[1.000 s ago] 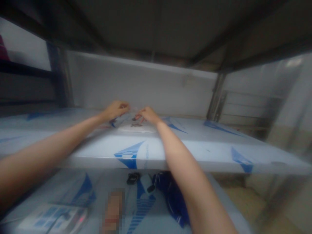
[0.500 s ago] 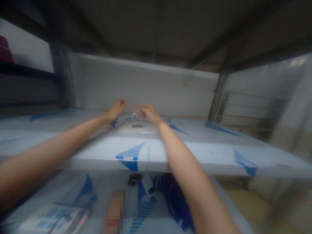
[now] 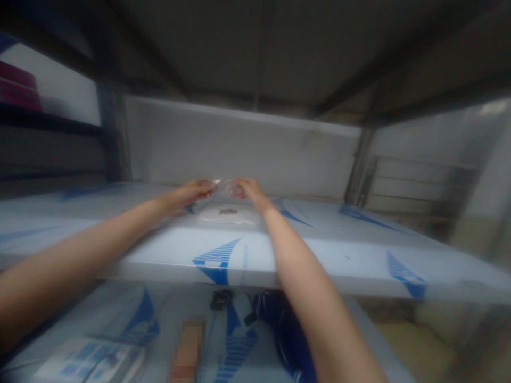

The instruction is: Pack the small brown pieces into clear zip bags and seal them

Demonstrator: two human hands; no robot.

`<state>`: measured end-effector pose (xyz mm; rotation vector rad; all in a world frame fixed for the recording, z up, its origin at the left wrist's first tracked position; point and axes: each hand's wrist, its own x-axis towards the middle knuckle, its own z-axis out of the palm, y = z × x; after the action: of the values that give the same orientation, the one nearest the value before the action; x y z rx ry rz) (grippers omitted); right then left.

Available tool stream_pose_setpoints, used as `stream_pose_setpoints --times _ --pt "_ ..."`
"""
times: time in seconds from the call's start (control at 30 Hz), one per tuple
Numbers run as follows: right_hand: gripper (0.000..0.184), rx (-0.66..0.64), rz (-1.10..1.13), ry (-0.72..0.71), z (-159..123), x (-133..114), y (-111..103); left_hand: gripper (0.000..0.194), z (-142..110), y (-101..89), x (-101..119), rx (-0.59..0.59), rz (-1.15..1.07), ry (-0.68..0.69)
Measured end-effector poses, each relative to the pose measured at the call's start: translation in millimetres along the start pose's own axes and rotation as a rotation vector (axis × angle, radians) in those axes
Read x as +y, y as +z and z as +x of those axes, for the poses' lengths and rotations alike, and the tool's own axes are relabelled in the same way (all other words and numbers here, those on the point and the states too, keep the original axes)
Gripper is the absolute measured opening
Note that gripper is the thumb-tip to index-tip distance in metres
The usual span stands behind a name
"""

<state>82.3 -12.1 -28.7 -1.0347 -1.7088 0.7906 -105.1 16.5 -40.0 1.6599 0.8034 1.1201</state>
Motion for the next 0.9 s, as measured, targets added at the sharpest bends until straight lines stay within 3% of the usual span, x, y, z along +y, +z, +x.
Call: stream_pose_setpoints --times 0.37,0.63,0.9 --pt "0.050 -0.072 -0.014 0.130 6 10 -10 0.014 4 -1.6 -7 0.061 0.026 -0.026" --pt "0.022 0.021 -0.162 0.189 5 15 -6 0.025 0 -3.1 -4 0.116 0.036 -0.011" --pt "0.010 -0.142 -0.295 0.154 8 33 -14 0.038 8 -11.9 -8 0.114 0.150 0.100"
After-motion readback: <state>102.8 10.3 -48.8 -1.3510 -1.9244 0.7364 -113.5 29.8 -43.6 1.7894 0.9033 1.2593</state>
